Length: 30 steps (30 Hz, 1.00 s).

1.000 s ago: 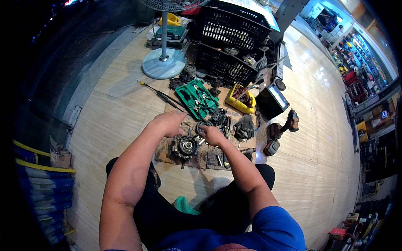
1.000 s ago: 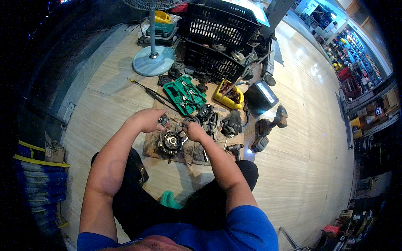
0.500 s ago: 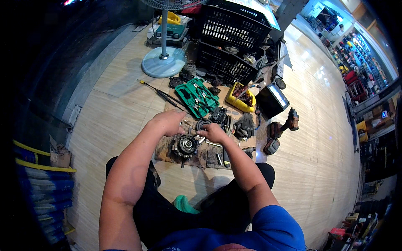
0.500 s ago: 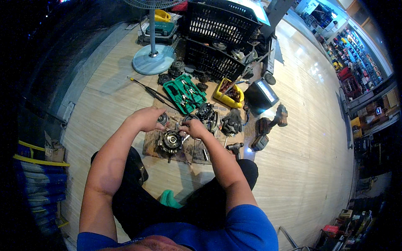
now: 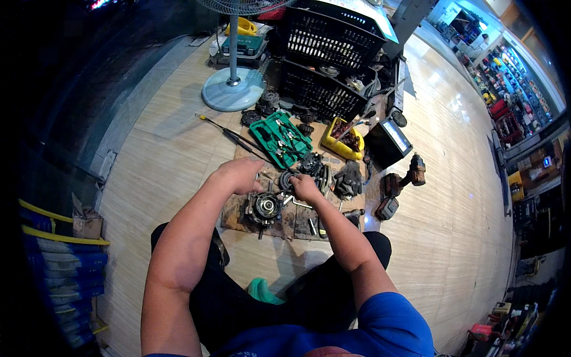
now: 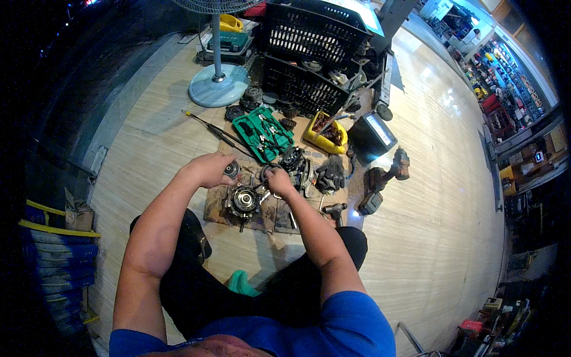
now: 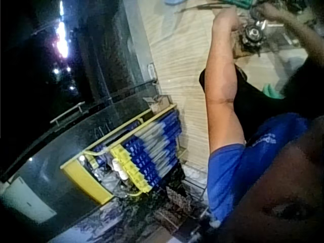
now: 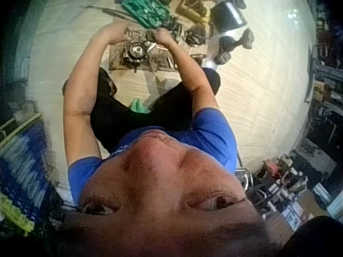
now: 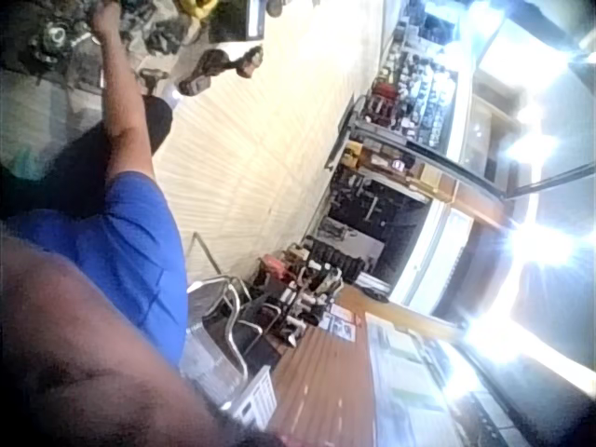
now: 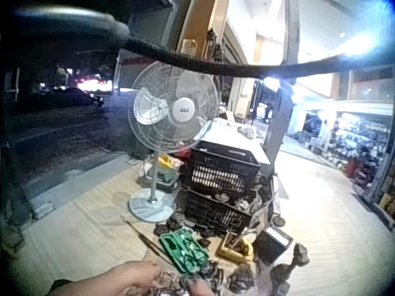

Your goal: The person manipulates a mechanical component on a wooden board, removing a small part using a wrench.

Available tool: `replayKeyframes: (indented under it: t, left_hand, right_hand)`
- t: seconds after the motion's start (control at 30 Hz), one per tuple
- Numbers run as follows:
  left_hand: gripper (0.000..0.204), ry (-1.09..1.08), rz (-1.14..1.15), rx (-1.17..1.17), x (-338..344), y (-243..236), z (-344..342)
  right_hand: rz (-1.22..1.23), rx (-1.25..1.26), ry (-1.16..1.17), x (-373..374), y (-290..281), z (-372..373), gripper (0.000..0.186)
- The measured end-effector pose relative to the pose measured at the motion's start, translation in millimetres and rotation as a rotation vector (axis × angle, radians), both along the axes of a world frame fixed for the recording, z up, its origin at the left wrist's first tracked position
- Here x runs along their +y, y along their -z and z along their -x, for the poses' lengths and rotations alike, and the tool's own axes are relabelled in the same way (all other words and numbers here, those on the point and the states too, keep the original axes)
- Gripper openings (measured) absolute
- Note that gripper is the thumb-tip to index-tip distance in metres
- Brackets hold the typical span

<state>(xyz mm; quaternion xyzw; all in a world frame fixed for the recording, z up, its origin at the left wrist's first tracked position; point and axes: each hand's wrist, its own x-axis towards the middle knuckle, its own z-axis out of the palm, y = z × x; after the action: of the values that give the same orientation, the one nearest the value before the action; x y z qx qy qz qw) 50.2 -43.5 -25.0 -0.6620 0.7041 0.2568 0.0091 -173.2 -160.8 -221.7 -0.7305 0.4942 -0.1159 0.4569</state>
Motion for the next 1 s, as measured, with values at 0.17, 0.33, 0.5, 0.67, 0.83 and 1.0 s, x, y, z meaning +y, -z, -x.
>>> replayKeyframes:
  t: [0.17,0.33,0.5,0.67,0.83,1.0]
  left_hand:
    - [0.072,-0.023,-0.009,-0.005,9,1,-9]
    - [0.073,-0.002,-0.015,0.000,2,-2,-2]
    - [0.072,-0.017,-0.009,-0.016,6,-2,-4]
    - [0.072,-0.023,-0.028,-0.016,6,-6,-3]
    - [0.071,-0.023,-0.018,-0.014,5,-5,-3]
    - [0.064,-0.034,0.008,0.012,8,-3,-6]
  right_hand:
    - [-0.135,-0.158,-0.200,14,-30,-9,0.024]
    - [0.330,-0.117,-0.410,10,-37,5,0.026]
    - [0.379,0.252,-0.395,15,-56,-2,0.033]
    - [0.413,0.287,-0.342,25,-54,-8,0.033]
    - [0.255,0.081,-0.377,18,-47,-6,0.034]
    - [0.169,0.023,-0.467,11,-45,-3,0.041]
